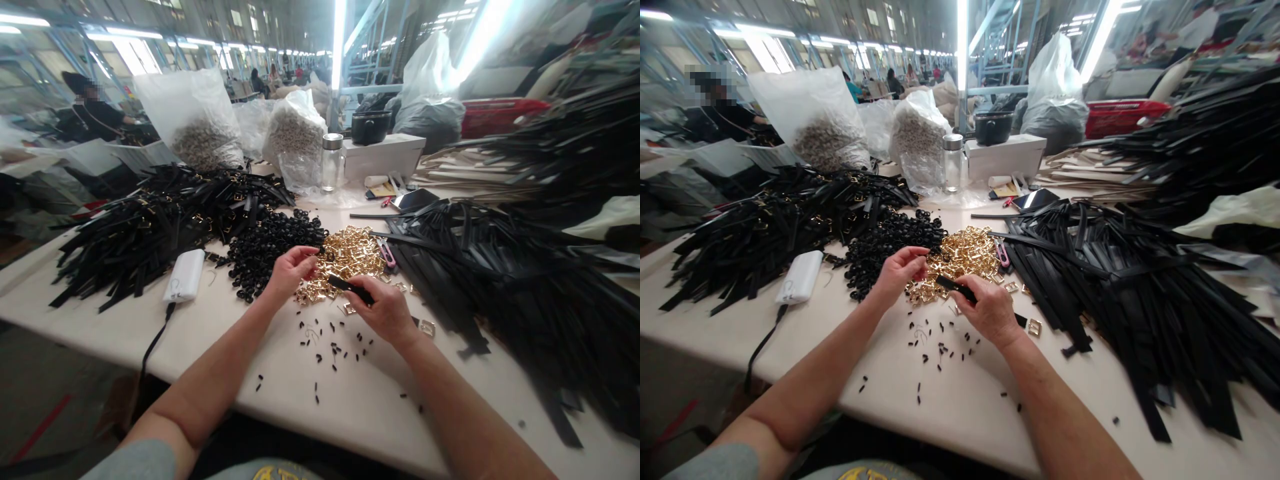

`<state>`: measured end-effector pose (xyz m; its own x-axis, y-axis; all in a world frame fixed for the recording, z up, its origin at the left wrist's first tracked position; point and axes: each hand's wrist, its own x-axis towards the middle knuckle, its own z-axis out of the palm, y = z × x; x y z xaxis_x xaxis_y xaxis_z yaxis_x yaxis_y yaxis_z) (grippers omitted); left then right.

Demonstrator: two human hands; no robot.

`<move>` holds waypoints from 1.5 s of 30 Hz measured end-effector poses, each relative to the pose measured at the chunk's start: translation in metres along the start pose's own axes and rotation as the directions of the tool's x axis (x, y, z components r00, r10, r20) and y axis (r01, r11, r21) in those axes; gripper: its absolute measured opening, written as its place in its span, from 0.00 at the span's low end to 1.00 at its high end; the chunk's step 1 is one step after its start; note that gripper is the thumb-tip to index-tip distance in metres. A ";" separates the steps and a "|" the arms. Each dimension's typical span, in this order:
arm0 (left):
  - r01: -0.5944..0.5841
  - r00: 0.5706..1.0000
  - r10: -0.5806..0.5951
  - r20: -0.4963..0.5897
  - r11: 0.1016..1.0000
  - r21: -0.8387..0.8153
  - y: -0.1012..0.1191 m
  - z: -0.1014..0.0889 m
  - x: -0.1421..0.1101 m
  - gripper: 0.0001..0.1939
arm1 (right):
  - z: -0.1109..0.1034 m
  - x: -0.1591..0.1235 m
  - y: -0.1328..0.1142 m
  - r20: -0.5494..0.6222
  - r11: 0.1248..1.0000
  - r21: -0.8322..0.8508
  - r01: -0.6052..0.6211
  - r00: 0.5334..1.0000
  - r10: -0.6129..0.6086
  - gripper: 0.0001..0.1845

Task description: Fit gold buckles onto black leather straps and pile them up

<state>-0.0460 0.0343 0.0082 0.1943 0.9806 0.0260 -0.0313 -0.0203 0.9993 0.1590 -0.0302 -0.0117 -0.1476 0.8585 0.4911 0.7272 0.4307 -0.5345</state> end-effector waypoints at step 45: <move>-0.232 0.902 0.426 0.076 0.329 0.915 -0.028 -0.021 0.015 0.07 | 0.002 -0.001 0.032 -0.036 0.986 0.026 -0.165 0.985 0.166 0.14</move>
<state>-0.0624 0.0538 -0.0200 0.2363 0.8607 0.4509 0.8420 -0.4130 0.3471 0.1814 -0.0170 -0.0305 -0.0003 0.9074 0.4202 0.7240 0.2901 -0.6259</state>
